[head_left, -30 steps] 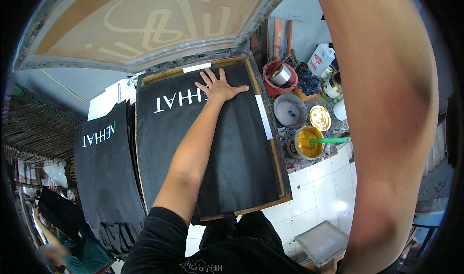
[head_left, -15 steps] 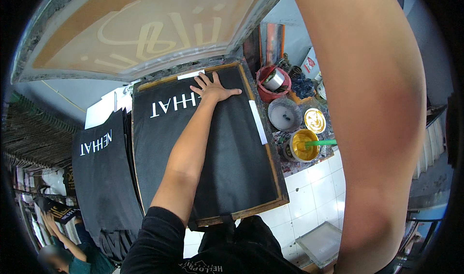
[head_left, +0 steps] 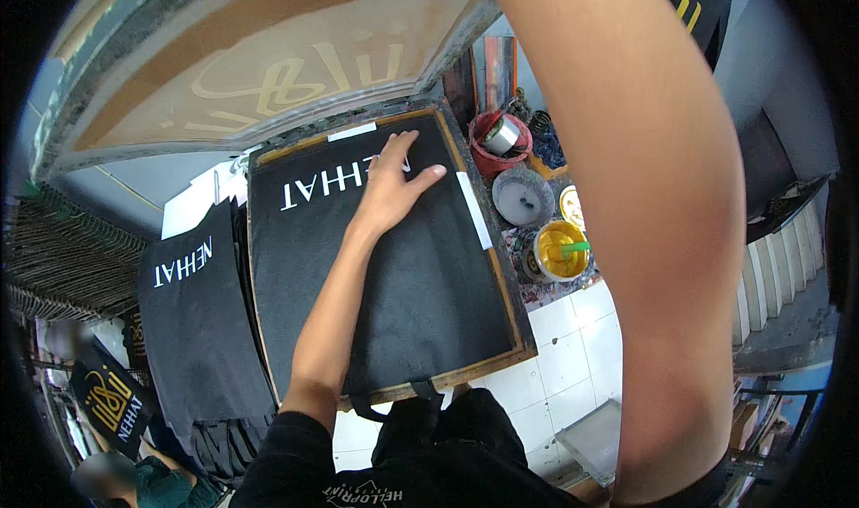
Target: The person performs screen printing on black bags by placing each bag onto a flat board, lowering a screen frame, and using a squeegee to spread gold ink across the stencil.
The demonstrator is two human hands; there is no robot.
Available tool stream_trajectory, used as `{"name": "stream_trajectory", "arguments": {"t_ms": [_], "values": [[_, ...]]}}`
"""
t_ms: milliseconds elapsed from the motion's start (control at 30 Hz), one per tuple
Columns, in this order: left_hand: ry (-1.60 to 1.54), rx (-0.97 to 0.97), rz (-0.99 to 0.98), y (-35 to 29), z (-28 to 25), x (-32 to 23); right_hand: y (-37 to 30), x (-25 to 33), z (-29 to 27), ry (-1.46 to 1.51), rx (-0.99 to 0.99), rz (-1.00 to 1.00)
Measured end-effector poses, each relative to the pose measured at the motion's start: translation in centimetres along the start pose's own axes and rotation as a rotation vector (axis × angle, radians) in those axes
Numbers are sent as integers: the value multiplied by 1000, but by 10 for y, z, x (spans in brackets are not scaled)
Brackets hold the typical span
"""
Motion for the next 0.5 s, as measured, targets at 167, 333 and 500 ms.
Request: {"name": "stream_trajectory", "arguments": {"t_ms": [167, 333, 500], "values": [[-696, -207, 254, -130, -114, -83, -79, 17, -3, 90, 215, 93], [-880, -272, 64, -282, -143, -79, -232, 53, 34, 112, -18, -4], [-975, -304, -684, -387, -75, -1, -341, 72, 90, 271, 285, -14]]}}
Point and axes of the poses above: each hand's wrist, its own y-axis towards the middle knuckle, its own z-axis out of the palm, x = y × z, the point moved 5 cm from there along y, towards the middle knuckle, and after that the axes turned 12 degrees about -y, right-handed, at the moved point
